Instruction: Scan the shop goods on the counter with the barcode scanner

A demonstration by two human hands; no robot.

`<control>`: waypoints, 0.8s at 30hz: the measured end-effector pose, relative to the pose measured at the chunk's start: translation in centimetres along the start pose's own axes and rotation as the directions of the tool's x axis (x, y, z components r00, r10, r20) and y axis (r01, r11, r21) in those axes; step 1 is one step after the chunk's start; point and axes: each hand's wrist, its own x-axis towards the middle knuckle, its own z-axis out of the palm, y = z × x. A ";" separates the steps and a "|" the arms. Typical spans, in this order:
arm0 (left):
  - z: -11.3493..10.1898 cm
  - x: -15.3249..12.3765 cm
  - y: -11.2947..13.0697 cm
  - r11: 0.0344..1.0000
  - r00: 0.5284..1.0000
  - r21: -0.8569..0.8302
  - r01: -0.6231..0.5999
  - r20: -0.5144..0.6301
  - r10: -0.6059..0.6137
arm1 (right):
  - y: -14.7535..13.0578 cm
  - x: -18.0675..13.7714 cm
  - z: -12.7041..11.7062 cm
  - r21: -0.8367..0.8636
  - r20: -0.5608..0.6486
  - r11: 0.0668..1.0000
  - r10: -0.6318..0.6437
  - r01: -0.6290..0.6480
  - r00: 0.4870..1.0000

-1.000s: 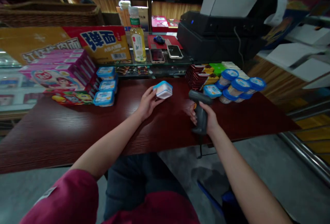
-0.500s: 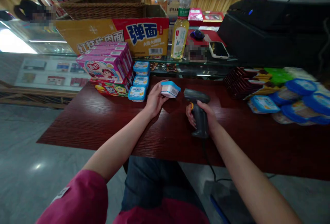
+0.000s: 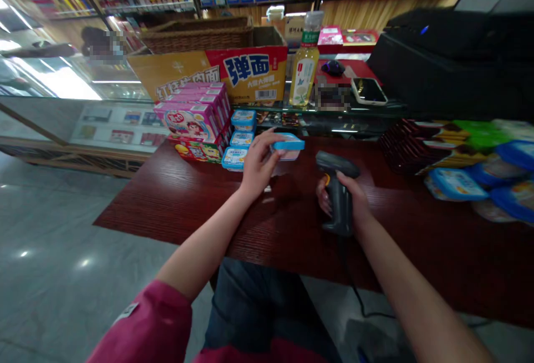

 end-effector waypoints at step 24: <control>-6.1 0.6 -1.7 0.711 0.987 0.686 0.152 -0.070 -0.143 | 0.3 0.2 -0.6 0.024 0.051 1.000 -0.014 0.013 0.999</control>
